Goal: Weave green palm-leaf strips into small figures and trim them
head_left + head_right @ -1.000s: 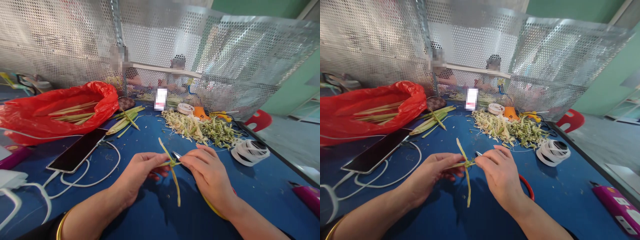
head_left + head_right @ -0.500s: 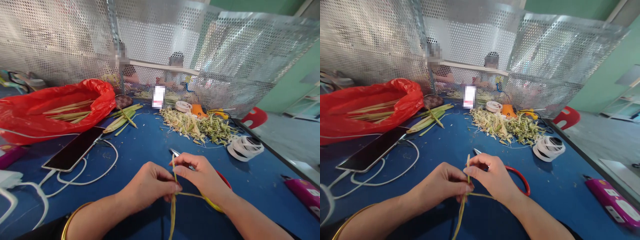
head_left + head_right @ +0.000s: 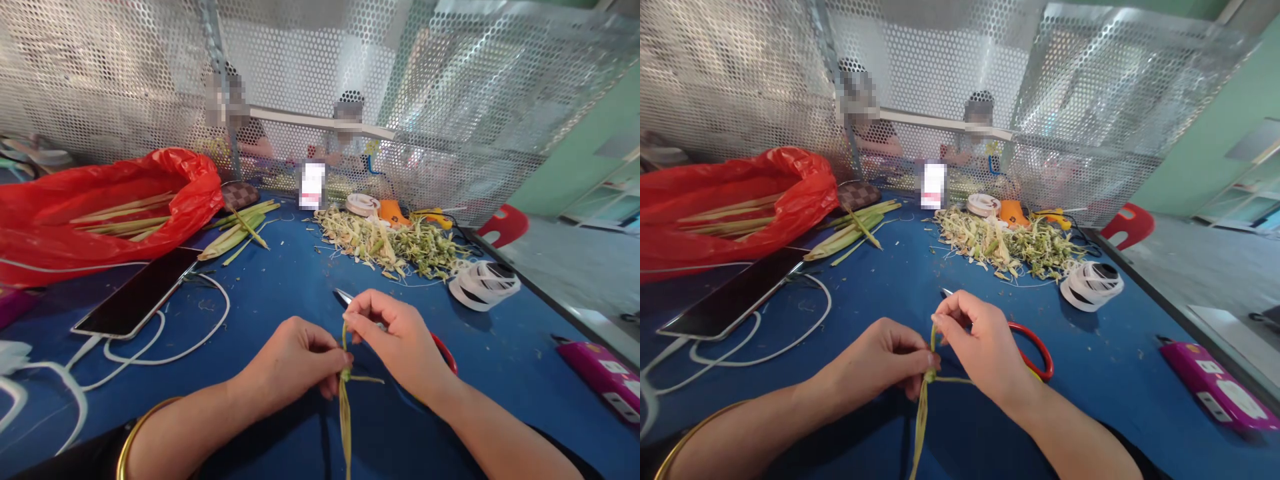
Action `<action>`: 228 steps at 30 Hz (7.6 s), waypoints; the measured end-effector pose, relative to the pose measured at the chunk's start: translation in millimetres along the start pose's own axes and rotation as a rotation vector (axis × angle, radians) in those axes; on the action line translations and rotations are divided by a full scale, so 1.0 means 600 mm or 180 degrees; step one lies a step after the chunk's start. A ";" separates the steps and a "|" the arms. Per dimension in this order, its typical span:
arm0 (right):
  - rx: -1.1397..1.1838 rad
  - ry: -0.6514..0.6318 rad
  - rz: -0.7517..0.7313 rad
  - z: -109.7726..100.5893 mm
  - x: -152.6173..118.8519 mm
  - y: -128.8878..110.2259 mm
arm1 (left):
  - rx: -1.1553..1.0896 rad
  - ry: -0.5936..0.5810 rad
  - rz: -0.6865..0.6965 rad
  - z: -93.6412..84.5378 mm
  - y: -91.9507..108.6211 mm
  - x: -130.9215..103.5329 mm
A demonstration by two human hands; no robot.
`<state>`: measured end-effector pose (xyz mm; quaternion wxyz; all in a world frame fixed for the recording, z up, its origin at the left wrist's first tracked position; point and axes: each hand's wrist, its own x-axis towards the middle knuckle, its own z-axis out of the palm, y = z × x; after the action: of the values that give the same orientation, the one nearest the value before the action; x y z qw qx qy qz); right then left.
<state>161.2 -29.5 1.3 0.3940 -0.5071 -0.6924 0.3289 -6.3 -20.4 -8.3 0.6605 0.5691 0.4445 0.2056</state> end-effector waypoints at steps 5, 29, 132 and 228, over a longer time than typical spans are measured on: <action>-0.1082 0.0563 -0.1204 0.006 -0.014 -0.007 | -0.0106 0.0280 0.0021 -0.002 0.007 0.003; -0.2047 0.0661 -0.2031 0.021 -0.017 -0.001 | -0.1313 0.0434 0.0078 -0.012 0.006 -0.001; -0.1818 -0.0902 -0.1750 0.021 0.000 0.009 | 0.0718 0.0335 0.0997 -0.007 -0.008 0.004; -0.2060 0.0259 -0.2058 0.022 -0.003 0.021 | -0.1362 0.0820 -0.0046 -0.028 0.002 0.011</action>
<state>155.9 -28.8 -16.3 0.3246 -0.3746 -0.8662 -0.0643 -16.1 -5.2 -8.9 0.7053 0.3822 0.4754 0.3611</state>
